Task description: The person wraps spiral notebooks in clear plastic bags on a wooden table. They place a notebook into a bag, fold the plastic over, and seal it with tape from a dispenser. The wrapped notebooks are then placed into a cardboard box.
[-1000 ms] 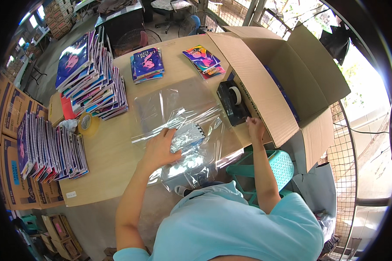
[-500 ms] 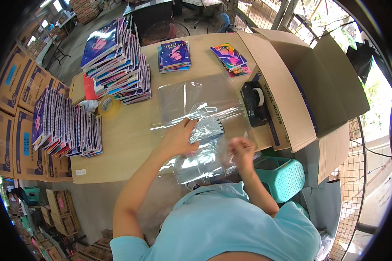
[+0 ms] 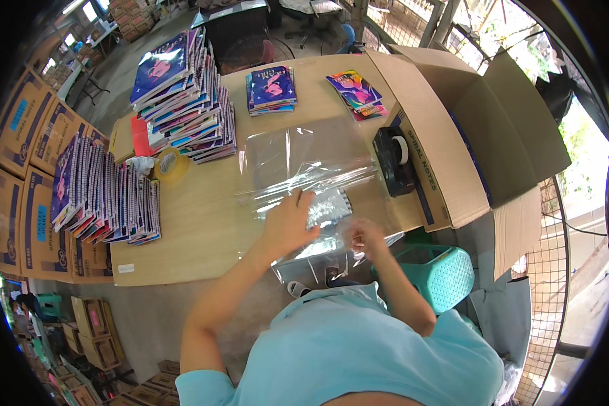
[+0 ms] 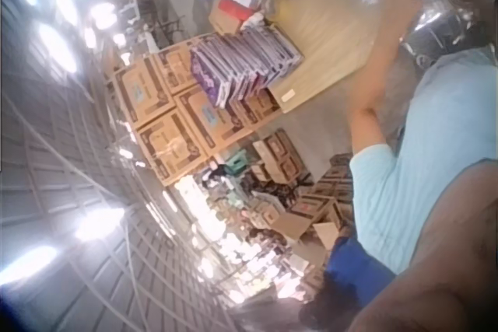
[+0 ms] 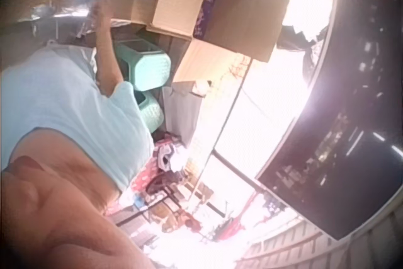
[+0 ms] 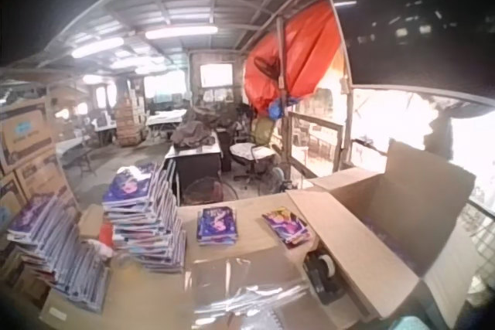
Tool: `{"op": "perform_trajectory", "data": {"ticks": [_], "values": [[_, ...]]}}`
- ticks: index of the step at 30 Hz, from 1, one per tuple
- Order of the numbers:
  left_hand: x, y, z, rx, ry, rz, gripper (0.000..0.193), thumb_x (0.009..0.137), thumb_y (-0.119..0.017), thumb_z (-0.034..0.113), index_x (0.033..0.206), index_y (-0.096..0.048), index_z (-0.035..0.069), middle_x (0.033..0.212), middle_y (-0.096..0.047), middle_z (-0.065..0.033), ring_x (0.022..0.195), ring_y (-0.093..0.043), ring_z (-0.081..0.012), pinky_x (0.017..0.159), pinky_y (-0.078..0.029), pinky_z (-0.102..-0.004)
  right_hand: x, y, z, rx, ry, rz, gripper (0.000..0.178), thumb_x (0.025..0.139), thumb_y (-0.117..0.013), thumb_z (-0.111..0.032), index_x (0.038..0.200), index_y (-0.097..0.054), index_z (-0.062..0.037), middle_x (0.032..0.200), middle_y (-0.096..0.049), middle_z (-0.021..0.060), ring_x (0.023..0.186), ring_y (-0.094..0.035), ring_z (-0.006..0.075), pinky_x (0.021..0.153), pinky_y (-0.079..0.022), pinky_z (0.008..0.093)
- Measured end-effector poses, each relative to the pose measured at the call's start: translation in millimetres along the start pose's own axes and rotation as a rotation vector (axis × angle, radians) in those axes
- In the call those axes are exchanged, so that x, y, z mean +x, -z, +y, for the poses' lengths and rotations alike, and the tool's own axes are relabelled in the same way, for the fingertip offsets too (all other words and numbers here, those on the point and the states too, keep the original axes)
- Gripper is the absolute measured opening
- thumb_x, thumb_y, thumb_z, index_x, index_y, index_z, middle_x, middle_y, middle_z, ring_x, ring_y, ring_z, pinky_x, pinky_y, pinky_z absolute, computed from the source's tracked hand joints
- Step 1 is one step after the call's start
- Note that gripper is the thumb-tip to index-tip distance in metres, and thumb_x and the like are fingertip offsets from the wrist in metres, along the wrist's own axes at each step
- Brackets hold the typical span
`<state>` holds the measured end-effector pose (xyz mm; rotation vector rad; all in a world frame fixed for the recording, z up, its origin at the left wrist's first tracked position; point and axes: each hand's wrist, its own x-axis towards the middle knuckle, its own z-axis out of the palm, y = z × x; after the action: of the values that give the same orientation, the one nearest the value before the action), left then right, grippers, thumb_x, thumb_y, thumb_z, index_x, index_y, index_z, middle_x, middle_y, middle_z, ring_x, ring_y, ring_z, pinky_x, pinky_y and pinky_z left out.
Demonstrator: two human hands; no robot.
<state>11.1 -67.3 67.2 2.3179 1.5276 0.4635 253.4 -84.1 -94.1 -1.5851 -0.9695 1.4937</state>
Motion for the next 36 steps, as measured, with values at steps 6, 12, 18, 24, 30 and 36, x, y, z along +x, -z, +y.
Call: {"op": "perform_trajectory", "data": {"ticks": [6, 12, 18, 24, 30, 36], "values": [[-68.5, -27.6, 42.7, 0.147, -0.263, -0.031, 0.067, 0.069, -0.080, 0.030, 0.126, -0.051, 0.007, 0.115, -0.056, -0.0128, 0.110, -0.056, -0.0278, 0.087, -0.050, -0.0423, -12.9, -15.0, -65.0, 0.247, -0.457, -0.388, 0.051, 0.081, -0.075, -0.029, 0.121, -0.056, -0.0057, 0.106, -0.068, 0.0117, 0.090, -0.069, 0.0207, 0.075, -0.058, 0.0371], [-50.7, -67.7, -113.8, -1.293, 0.366, -0.043, 0.070, 0.093, -0.042, 0.065, 0.130, -0.051, 0.007, 0.136, -0.054, -0.0074, 0.128, -0.046, -0.0180, 0.100, -0.042, -0.0392, -75.4, -24.5, -70.1, -0.118, 0.235, -0.230, 0.093, 0.071, -0.082, -0.016, 0.145, -0.031, 0.0095, 0.125, -0.060, 0.0208, 0.109, -0.061, 0.0252, 0.096, -0.048, 0.0344], [-8.9, -139.8, -120.4, -0.854, -0.002, -0.123, 0.065, 0.088, -0.053, 0.055, 0.139, -0.048, 0.015, 0.134, -0.053, -0.0115, 0.127, -0.046, -0.0305, 0.107, -0.033, -0.0496, -180.5, 10.0, -232.3, -0.662, 0.712, -0.147, 0.095, 0.067, -0.084, -0.020, 0.145, -0.035, 0.0050, 0.138, -0.050, 0.0272, 0.123, -0.056, 0.0324, 0.105, -0.040, 0.0350], [-2.2, -153.9, -46.2, 0.110, 0.162, -0.082, 0.081, 0.073, -0.072, 0.056, 0.142, -0.047, 0.023, 0.148, -0.039, -0.0168, 0.138, -0.031, -0.0401, 0.105, -0.022, -0.0675, -256.2, 123.6, -319.8, -0.920, 1.199, 0.655, 0.086, 0.068, -0.084, -0.018, 0.140, -0.043, 0.0073, 0.137, -0.050, 0.0244, 0.124, -0.053, 0.0344, 0.100, -0.046, 0.0407], [-4.0, -163.5, -43.1, 0.221, 0.276, -0.167, 0.104, 0.059, -0.083, 0.054, 0.148, -0.037, 0.025, 0.153, -0.029, -0.0202, 0.141, -0.023, -0.0443, 0.105, -0.020, -0.0698, -174.8, 248.5, -356.3, -1.103, 1.101, 0.907, 0.069, 0.072, -0.077, -0.007, 0.136, -0.057, -0.0236, 0.127, -0.052, 0.0172, 0.105, -0.055, 0.0314, 0.089, -0.051, 0.0391], [-6.2, -161.0, -54.3, 0.229, 0.263, -0.223, 0.114, 0.055, -0.085, 0.053, 0.150, -0.032, 0.020, 0.155, -0.020, -0.0206, 0.138, -0.024, -0.0434, 0.103, -0.022, -0.0674, -29.7, 367.1, -315.0, -0.866, 0.790, 0.627, 0.067, 0.066, -0.080, -0.010, 0.130, -0.061, -0.0138, 0.121, -0.060, 0.0184, 0.106, -0.062, 0.0305, 0.094, -0.051, 0.0378]]}}
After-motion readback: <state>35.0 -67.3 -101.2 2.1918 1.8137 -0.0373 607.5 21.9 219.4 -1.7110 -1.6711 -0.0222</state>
